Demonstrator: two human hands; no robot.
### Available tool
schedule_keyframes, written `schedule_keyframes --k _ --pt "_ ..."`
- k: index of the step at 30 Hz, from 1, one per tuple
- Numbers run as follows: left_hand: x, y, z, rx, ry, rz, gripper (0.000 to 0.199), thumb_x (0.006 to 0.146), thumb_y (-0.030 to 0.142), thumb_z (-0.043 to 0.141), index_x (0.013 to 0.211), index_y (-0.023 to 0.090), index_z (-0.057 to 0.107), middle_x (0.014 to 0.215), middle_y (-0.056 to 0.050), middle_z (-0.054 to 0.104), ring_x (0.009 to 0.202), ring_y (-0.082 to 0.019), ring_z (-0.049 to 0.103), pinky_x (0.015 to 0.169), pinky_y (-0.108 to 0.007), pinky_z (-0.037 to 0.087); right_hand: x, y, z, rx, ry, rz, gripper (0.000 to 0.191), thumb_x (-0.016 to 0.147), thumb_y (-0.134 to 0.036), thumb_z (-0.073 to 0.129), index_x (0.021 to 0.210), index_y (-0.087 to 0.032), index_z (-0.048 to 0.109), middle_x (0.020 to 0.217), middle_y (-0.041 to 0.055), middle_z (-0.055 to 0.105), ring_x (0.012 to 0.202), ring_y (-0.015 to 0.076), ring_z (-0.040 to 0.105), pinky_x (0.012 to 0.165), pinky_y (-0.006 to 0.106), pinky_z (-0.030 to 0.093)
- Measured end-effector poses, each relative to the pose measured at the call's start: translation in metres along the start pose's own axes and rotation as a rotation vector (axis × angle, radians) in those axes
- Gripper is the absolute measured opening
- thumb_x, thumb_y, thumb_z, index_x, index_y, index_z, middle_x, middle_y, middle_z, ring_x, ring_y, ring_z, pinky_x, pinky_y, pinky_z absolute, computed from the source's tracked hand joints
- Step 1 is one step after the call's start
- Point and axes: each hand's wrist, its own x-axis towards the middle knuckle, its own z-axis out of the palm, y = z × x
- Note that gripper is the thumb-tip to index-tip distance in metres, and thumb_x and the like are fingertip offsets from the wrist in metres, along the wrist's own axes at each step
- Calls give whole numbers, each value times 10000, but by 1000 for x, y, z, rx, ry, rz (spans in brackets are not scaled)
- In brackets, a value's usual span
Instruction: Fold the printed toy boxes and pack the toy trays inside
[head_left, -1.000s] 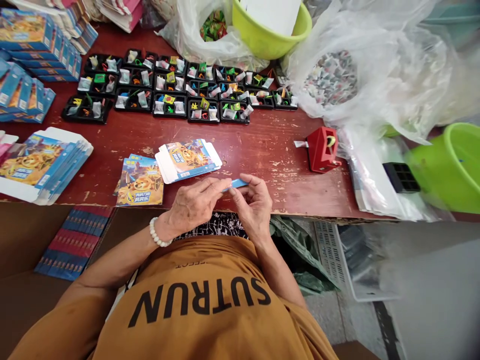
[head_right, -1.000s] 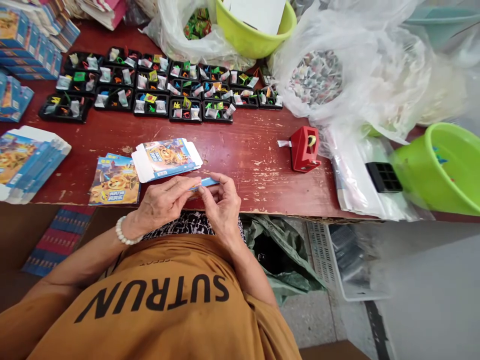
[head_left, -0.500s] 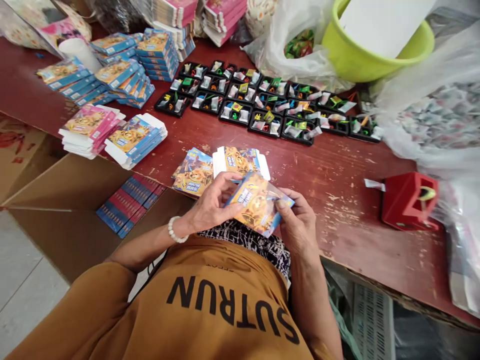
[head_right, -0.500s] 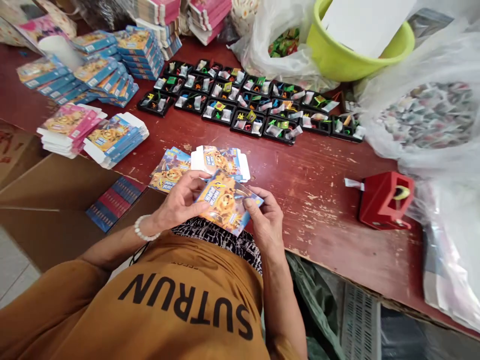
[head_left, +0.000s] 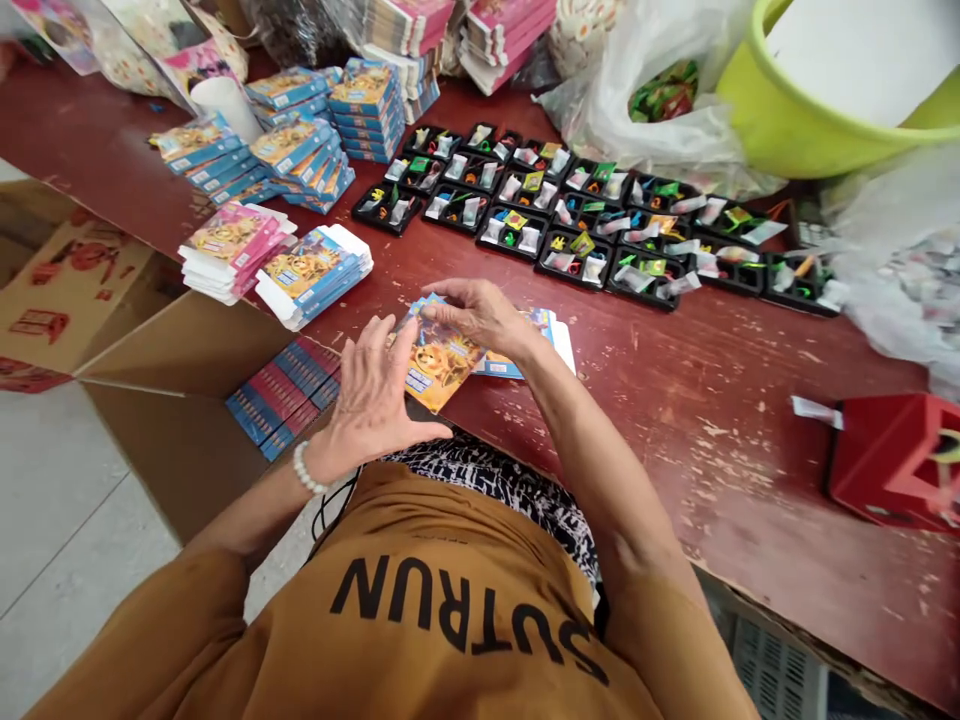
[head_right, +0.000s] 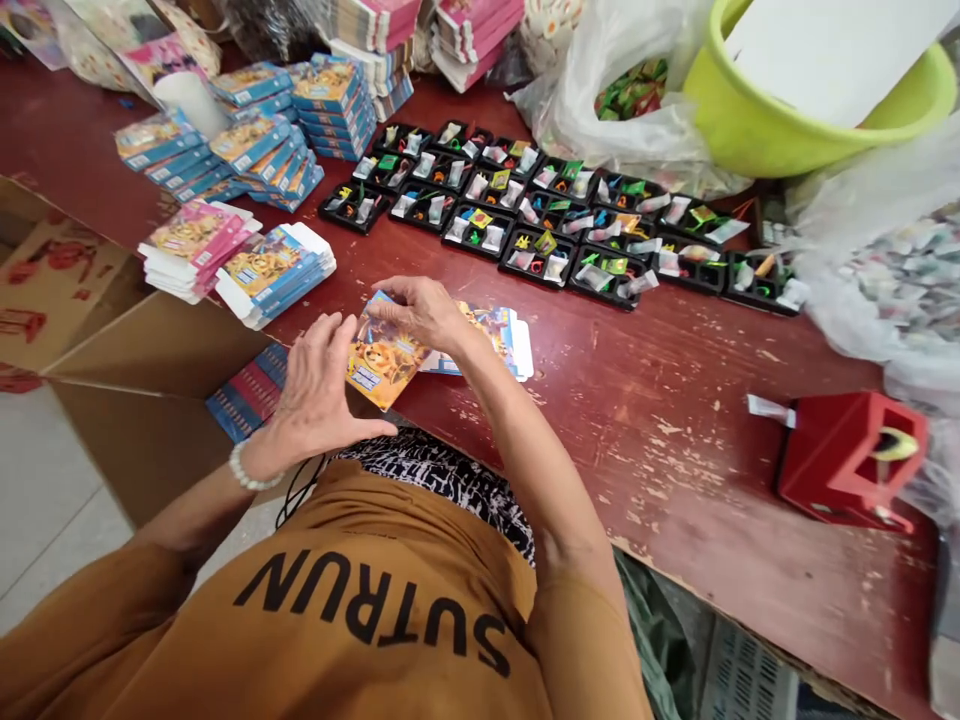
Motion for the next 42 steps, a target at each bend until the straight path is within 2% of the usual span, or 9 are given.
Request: schedule_keyframes --k 5,12,18,23,30,34,37,40,42 --pt "7 9 24 30 16 -157 1447 628 582 976 1679 152 80 1633 -360 346 1524 -556 352 1205 -808 266 23 -1 12 -431 83 91 333 969 -341 722 1253 -174 766 1185 113 795 1106 298 726 951 400 525" --pt "18 -15 32 53 -14 -158 1063 762 328 838 1639 139 268 1618 -295 366 1444 -526 435 1170 -692 416 2 12 -1 -431 333 -51 393 1033 -483 647 1303 -206 713 1228 107 785 1121 279 709 1056 442 500" --pt "40 -45 21 120 -83 -132 943 784 278 755 1616 123 340 1613 -262 355 1422 -505 442 1186 -654 419 -40 36 -16 -622 250 -43 551 1064 -633 476 1379 -220 659 1406 141 707 1269 349 634 1113 569 445" --pt "50 -63 17 106 -89 -104 912 785 281 750 1601 124 374 1612 -254 365 1469 -489 413 1211 -637 412 -69 50 -22 -781 121 247 1315 646 -725 900 1687 -209 284 1733 239 291 1522 556 300 1144 807 295" --pt "53 -77 6 83 -133 -151 1046 751 397 884 1630 200 354 1664 -231 344 1485 -519 406 1185 -691 422 -95 53 -30 -775 39 312 1328 499 -543 1022 1621 -200 398 1529 247 467 1360 533 463 1089 767 407" --pt "43 -57 -14 56 7 -93 1103 733 489 924 1634 199 357 1719 -202 277 1533 -560 315 1237 -763 290 -132 62 -36 -661 32 158 1205 608 -559 984 1610 -249 391 1519 215 473 1377 485 481 1135 726 420" --pt "35 -19 -8 -76 66 143 995 839 450 841 1647 197 319 1712 -185 300 1566 -471 326 1296 -651 303 -157 69 -40 -508 44 50 1019 766 -515 904 1610 -305 373 1596 178 409 1475 420 439 1198 651 425" --pt "41 17 28 -168 -176 450 1020 834 399 851 1650 204 270 1706 -217 320 1607 -439 268 1302 -620 298 -178 71 -36 -479 208 70 1001 772 -543 894 1599 -290 389 1638 191 361 1530 424 368 1227 668 381" --pt "57 28 56 -109 -377 463 1271 686 490 956 1667 189 207 1737 -281 214 1612 -527 161 1256 -722 262 -190 69 -27 -468 380 142 907 794 -557 865 1547 -251 462 1560 201 465 1448 412 461 1188 666 420"
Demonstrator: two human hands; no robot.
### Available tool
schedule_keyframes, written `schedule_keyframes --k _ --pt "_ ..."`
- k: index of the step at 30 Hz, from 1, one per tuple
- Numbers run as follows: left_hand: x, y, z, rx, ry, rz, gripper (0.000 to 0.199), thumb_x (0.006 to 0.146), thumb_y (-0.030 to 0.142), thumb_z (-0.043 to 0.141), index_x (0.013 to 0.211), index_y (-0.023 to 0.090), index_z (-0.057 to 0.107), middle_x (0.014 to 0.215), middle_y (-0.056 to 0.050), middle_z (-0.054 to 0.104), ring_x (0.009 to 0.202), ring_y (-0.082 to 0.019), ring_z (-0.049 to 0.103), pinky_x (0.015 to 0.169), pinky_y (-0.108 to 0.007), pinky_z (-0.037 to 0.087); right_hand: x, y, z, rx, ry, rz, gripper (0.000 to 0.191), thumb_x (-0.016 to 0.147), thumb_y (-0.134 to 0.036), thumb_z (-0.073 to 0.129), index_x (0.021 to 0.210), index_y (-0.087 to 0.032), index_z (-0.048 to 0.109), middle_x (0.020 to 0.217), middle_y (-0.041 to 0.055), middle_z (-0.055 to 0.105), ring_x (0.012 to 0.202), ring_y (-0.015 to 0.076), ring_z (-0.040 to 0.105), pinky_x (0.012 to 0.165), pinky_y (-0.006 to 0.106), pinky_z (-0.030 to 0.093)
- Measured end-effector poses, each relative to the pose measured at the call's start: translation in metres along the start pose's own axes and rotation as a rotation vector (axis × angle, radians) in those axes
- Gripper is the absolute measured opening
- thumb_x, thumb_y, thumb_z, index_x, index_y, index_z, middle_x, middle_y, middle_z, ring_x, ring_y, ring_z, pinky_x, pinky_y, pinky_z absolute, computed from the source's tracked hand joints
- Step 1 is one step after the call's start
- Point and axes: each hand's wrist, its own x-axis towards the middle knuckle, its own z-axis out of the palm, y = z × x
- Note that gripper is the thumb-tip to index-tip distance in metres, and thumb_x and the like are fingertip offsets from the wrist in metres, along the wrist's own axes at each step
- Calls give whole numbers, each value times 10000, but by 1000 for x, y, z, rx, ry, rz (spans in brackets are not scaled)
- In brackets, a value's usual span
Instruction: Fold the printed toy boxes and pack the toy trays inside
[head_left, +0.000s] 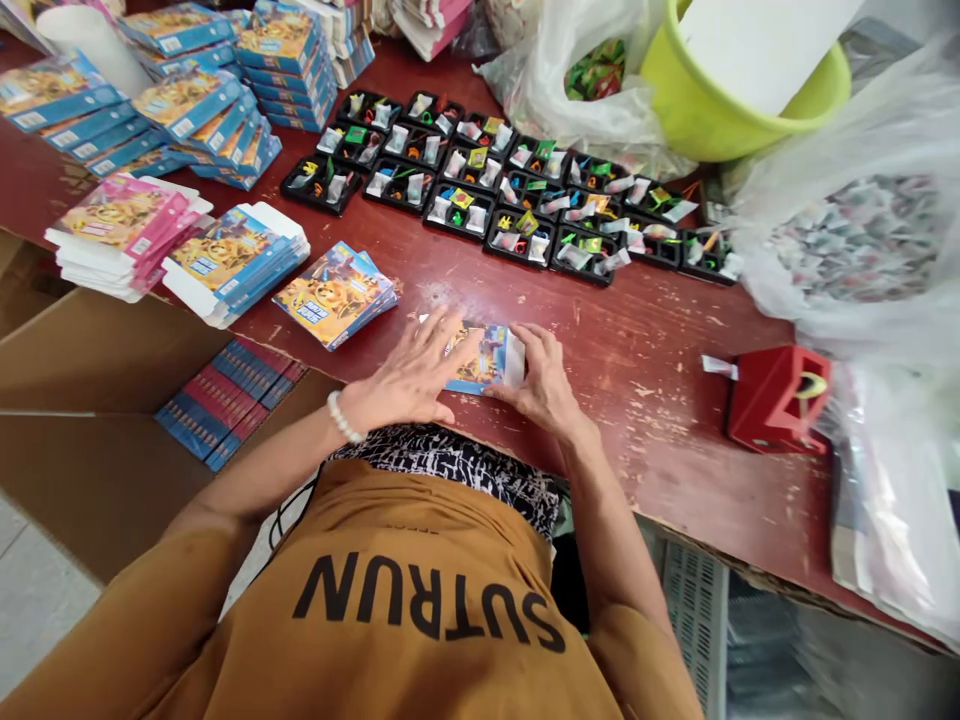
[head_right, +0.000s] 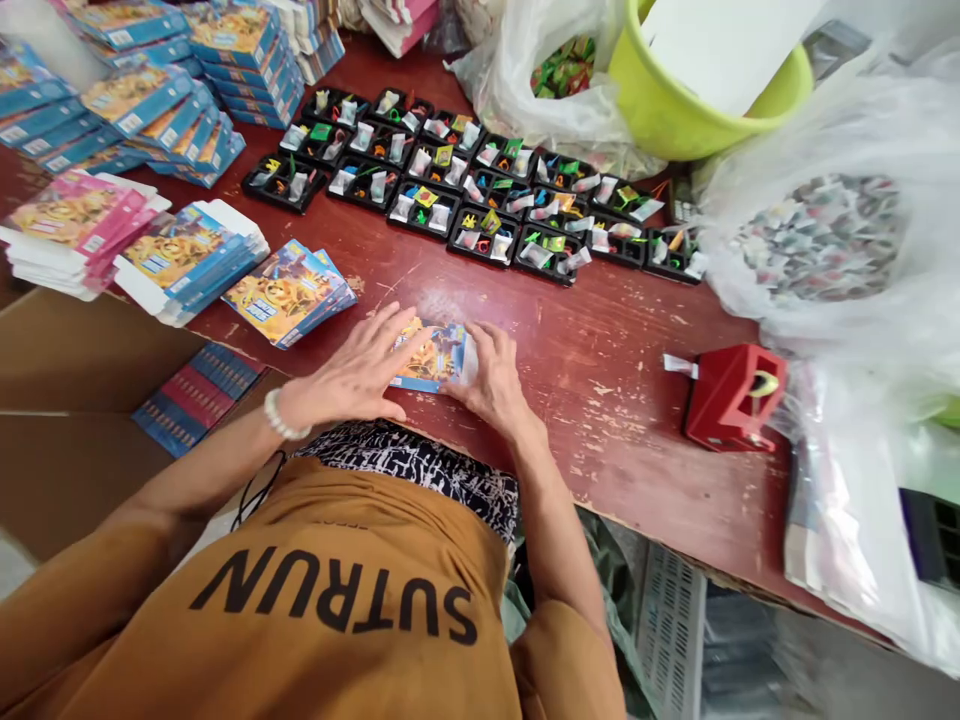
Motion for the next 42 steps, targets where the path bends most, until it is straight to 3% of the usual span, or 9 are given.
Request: schedule_keyframes --k 3,7,14,17,29,32,36,39,42 --pt "31 -15 14 16 -201 -90 1415 549 605 990 1660 161 235 1677 -327 297 1533 -578 256 1179 -782 266 -20 -9 6 115 147 214 651 890 -496 755 1441 -210 559 1316 165 666 1092 302 668 981 549 581" --pt "38 -19 15 52 -177 -170 1369 533 661 964 1630 141 330 1503 -291 472 1341 -503 453 1082 -659 394 -25 -22 8 180 173 390 474 920 -377 683 1335 -153 643 1127 134 772 805 217 691 855 453 605" --pt "15 24 46 126 138 -270 1225 638 674 834 1630 147 345 1386 -244 495 1219 -434 479 1020 -575 397 -10 -42 8 177 39 481 325 913 -291 669 1217 -175 685 983 98 798 881 260 753 864 439 600" --pt "13 32 55 175 251 -257 1103 739 698 752 1624 166 367 1435 -254 466 1287 -456 449 1056 -594 369 -13 -44 14 21 156 460 407 905 -342 689 1270 -162 661 1164 168 748 955 293 728 909 505 595" --pt "13 33 53 67 367 -213 934 784 657 761 1552 192 501 1450 -250 519 1302 -468 493 1108 -655 365 -13 -34 14 35 356 330 414 938 -484 671 1267 -234 665 1161 143 736 1041 313 670 937 535 579" --pt "19 27 39 -97 368 -325 888 769 576 794 1508 155 539 1248 -205 667 1122 -384 620 990 -559 477 -11 -34 13 81 336 333 443 919 -481 693 1280 -227 659 1170 147 737 1050 312 675 923 518 581" --pt "31 6 12 -607 170 -436 427 815 407 742 1181 187 716 759 -17 706 692 -186 628 706 -337 510 -11 -34 16 209 290 338 477 897 -461 713 1298 -213 640 1188 143 737 1056 295 682 905 488 587" --pt "34 0 -3 -1023 51 -491 271 748 405 793 866 177 706 715 -21 700 607 -148 613 571 -272 476 -13 -40 15 252 310 313 443 908 -460 707 1269 -213 636 1179 135 735 1044 282 686 901 477 583" --pt "29 11 -7 -1255 76 -580 292 685 382 842 809 177 675 742 -24 709 610 -146 631 578 -277 514 -16 -52 6 226 305 285 348 912 -421 704 1194 -227 643 1157 123 734 1035 276 685 916 480 572"
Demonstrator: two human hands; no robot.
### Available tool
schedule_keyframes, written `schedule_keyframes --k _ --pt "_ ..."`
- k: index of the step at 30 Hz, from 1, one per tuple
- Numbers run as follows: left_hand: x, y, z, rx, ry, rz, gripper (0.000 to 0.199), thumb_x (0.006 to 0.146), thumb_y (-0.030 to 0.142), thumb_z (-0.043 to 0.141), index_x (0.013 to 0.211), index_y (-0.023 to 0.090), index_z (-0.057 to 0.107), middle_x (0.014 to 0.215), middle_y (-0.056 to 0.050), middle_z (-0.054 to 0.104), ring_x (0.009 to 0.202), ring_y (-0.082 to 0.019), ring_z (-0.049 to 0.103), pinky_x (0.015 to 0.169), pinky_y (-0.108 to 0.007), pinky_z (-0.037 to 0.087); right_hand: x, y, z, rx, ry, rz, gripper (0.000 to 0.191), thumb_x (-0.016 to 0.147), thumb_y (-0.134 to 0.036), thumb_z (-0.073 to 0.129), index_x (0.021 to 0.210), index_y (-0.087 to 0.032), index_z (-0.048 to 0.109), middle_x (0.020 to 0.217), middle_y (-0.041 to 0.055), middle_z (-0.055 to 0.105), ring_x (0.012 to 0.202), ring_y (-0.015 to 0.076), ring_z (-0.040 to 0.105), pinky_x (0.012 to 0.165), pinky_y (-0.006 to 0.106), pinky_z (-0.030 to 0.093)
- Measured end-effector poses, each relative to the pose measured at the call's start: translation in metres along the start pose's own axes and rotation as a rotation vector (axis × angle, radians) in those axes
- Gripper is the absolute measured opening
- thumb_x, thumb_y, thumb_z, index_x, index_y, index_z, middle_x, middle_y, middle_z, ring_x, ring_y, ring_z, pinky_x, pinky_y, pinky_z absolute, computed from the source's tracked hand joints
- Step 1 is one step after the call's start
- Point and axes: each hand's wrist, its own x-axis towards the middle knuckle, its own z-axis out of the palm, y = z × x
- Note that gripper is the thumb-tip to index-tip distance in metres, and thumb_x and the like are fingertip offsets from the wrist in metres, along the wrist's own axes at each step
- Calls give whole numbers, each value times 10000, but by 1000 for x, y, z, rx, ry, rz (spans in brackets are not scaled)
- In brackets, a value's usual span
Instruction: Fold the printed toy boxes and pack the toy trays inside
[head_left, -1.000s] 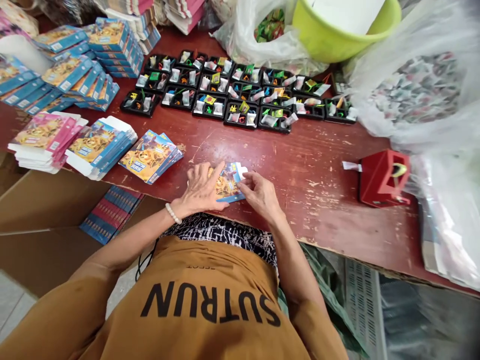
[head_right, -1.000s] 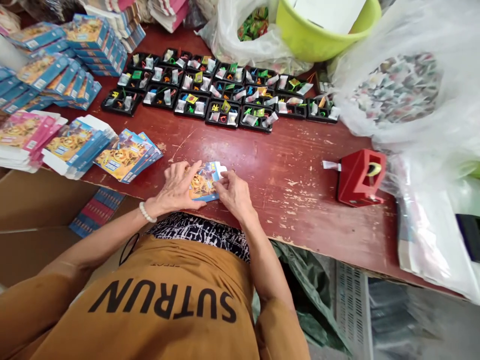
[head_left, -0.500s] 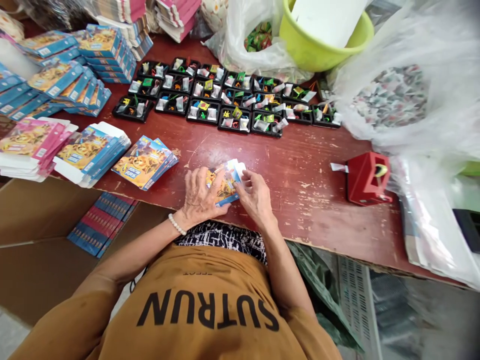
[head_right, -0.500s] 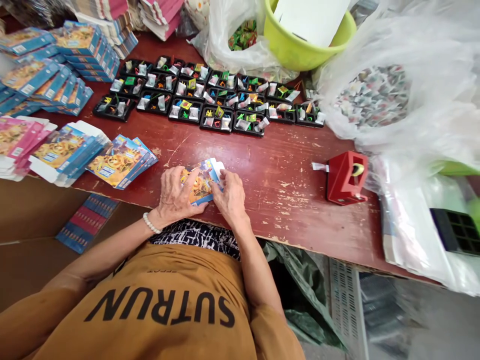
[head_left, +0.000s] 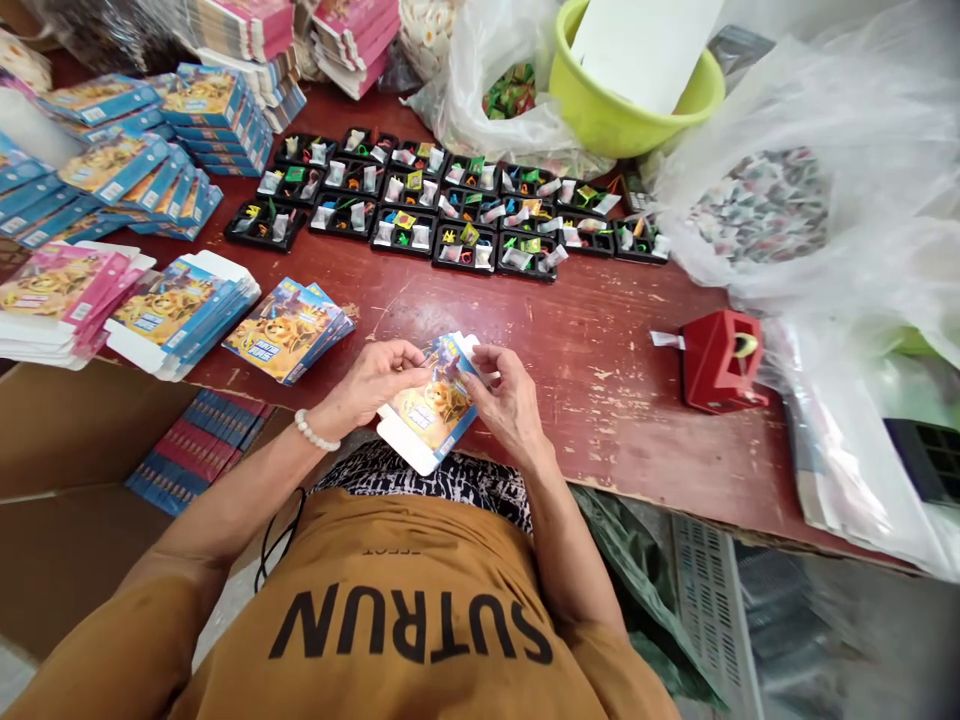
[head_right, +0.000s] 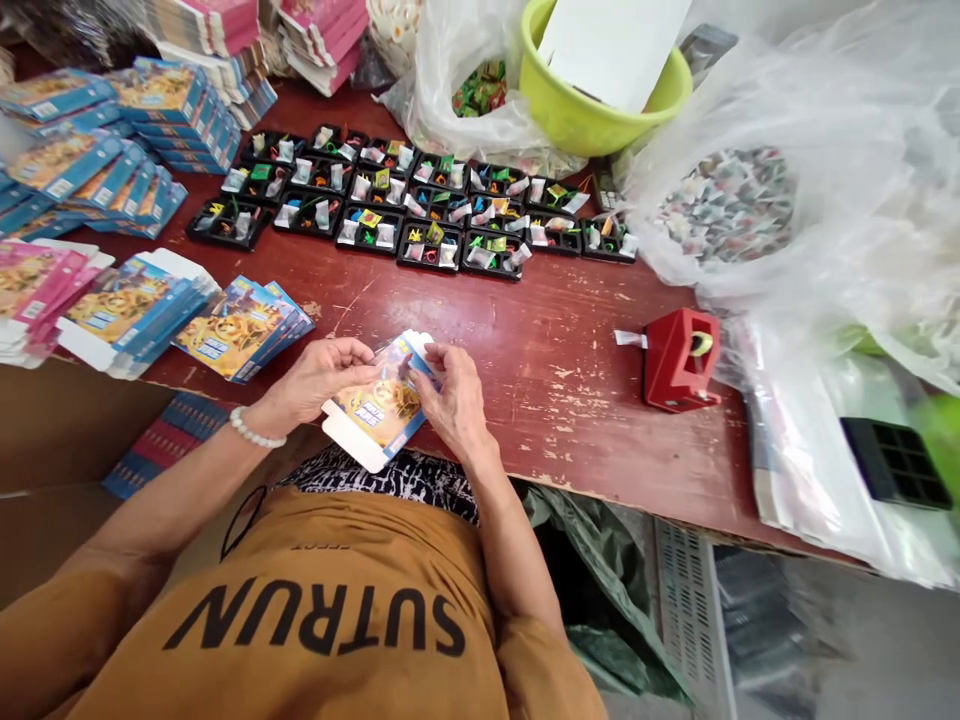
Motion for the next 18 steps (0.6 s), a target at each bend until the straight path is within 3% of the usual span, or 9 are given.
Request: schedule_keyframes --k 3,7,12,15,18 --pt "-15 -4 10 -1 68 80 283 711 381 852 817 179 683 769 -24 711 648 -140 633 610 -268 516 -1 -13 -14 11 -55 -5 289 899 -401 734 1113 -234 636 1081 92 740 977 255 685 901 459 570" --pt "-26 -11 21 91 100 198 240 808 404 791 838 195 677 761 -16 699 637 -139 612 600 -266 491 0 -26 -28 70 -117 0 349 860 -429 794 1077 -221 618 1022 73 738 878 215 677 826 402 570" --pt "-29 -11 26 110 109 261 215 857 398 757 838 200 674 739 -3 674 640 -136 599 611 -264 481 2 -31 -33 -41 -120 -4 237 829 -305 812 967 -221 638 928 48 698 836 210 639 779 386 524" --pt "-29 -5 23 64 10 198 235 856 407 777 878 195 678 775 -9 694 673 -140 627 636 -266 510 5 -33 -36 -128 -173 -16 185 841 -262 785 801 -227 608 789 16 627 757 193 582 702 351 466" --pt "-25 4 16 -63 -171 92 338 861 428 805 1083 200 694 1001 -62 758 837 -174 715 743 -297 582 9 -34 -43 -131 -204 -90 190 864 -262 766 791 -233 594 823 18 640 789 197 593 724 348 464"
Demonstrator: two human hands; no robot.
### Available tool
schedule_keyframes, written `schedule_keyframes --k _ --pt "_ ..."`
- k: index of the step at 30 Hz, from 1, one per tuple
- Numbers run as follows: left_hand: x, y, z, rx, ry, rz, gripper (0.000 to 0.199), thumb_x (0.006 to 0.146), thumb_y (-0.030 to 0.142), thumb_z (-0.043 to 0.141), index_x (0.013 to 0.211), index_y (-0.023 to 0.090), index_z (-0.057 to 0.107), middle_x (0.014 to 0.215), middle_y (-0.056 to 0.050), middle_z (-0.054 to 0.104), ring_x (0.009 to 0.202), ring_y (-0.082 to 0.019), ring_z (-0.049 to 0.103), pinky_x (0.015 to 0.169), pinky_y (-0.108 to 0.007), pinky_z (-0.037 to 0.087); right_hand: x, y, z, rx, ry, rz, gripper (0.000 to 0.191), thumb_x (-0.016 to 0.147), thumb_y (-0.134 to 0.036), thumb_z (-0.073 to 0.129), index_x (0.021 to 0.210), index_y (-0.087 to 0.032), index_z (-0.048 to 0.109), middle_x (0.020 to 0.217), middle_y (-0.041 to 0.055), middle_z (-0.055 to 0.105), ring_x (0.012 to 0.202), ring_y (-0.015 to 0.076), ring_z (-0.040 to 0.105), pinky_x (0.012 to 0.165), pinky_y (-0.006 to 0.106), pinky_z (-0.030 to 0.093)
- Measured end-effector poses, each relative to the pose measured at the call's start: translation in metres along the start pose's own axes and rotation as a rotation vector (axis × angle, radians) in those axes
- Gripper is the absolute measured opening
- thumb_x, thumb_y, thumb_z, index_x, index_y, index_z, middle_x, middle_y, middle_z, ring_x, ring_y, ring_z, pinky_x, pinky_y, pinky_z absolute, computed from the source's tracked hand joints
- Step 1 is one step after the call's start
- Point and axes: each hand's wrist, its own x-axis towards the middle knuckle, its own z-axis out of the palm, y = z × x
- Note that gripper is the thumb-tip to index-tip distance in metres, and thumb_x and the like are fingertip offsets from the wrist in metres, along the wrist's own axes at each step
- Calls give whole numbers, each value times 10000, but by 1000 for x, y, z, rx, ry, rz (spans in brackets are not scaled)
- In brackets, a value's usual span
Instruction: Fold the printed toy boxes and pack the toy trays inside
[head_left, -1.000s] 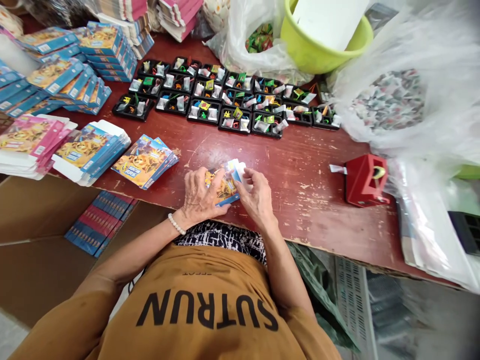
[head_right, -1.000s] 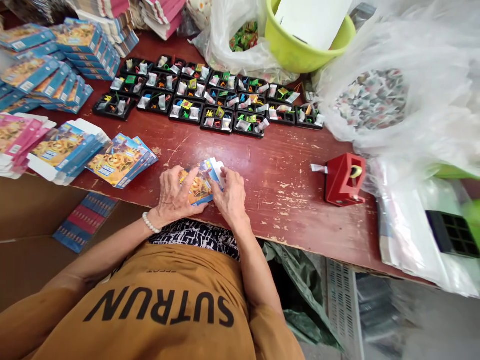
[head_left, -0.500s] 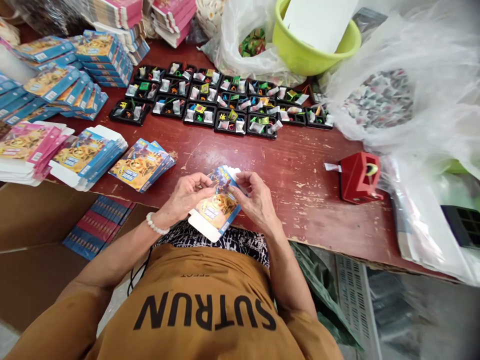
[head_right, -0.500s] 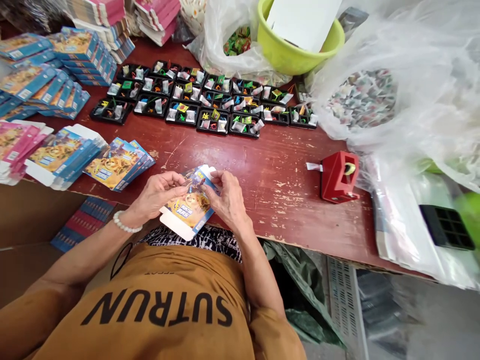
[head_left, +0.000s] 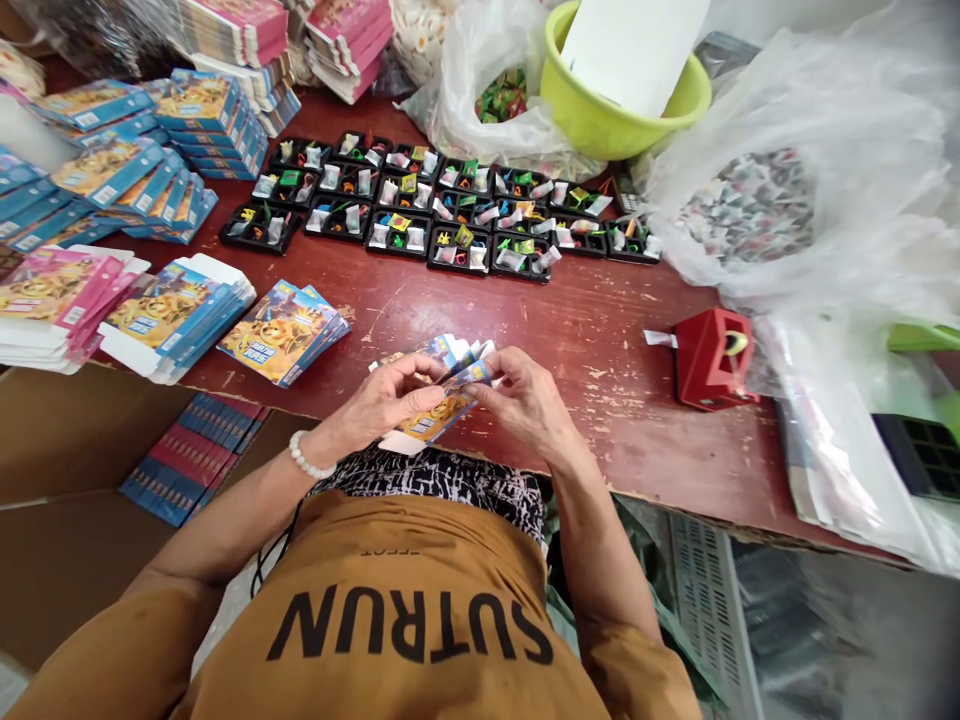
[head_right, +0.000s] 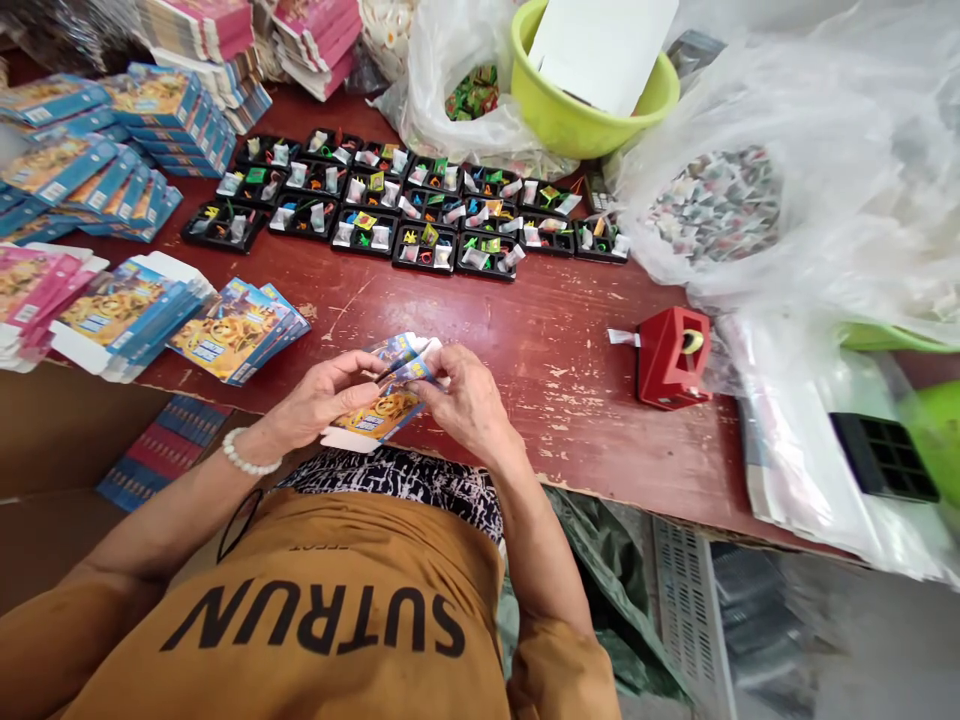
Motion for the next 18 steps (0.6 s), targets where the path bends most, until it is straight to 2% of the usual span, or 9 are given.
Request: schedule_keyframes --k 3,6,9,11,13,14,15,16,18 --pt "9 5 -11 -88 -58 -49 503 834 451 841 1246 214 675 1185 -105 759 955 -206 750 801 -324 612 4 0 -5 -11 32 -62 173 882 -254 745 819 -235 585 868 23 659 799 199 599 749 355 474" --pt "20 1 -22 21 2 -52 437 853 479 806 1173 194 717 1062 -97 794 840 -201 758 745 -326 614 4 -2 -7 34 35 -94 174 901 -274 733 821 -239 583 849 15 660 789 197 599 750 353 491" --pt "30 -5 -28 344 115 90 331 888 419 742 1122 185 746 1027 -97 816 879 -226 771 810 -364 624 -2 -6 -15 246 -72 -100 183 943 -384 734 895 -242 629 915 16 696 849 203 638 792 365 539" --pt "34 -6 -28 592 179 209 333 923 382 675 1188 191 738 1121 -119 812 1024 -271 766 934 -438 613 -7 -9 -25 342 -128 -88 202 957 -434 739 949 -252 652 940 9 705 871 202 649 809 366 559" --pt "36 -3 -25 770 282 339 383 946 395 634 1256 184 717 1297 -152 760 1241 -322 692 1109 -532 528 -10 -12 -34 299 -114 -76 190 964 -425 740 950 -259 648 907 0 691 838 191 637 786 349 555" --pt "35 0 -24 791 313 387 418 954 422 627 1287 181 702 1359 -160 729 1307 -332 652 1156 -550 490 -10 -14 -37 246 -88 -74 181 966 -404 736 932 -259 635 886 -2 680 813 184 624 756 336 546" --pt "34 4 -22 746 288 403 463 965 464 614 1326 182 681 1392 -164 709 1328 -331 636 1164 -547 486 -10 -16 -38 197 -63 -74 175 966 -378 729 912 -256 617 879 0 672 793 179 612 724 324 534" --pt "31 8 -20 640 186 379 520 971 522 597 1367 189 657 1394 -163 706 1310 -325 649 1133 -526 517 -9 -18 -37 166 -37 -80 168 965 -353 719 901 -255 598 883 3 670 780 175 604 697 315 525" --pt "23 13 -16 336 -186 225 641 925 630 623 1418 219 629 1316 -151 744 1192 -314 716 999 -470 602 -6 -23 -30 147 19 -100 147 965 -317 689 899 -255 573 898 8 672 771 172 600 671 309 516"
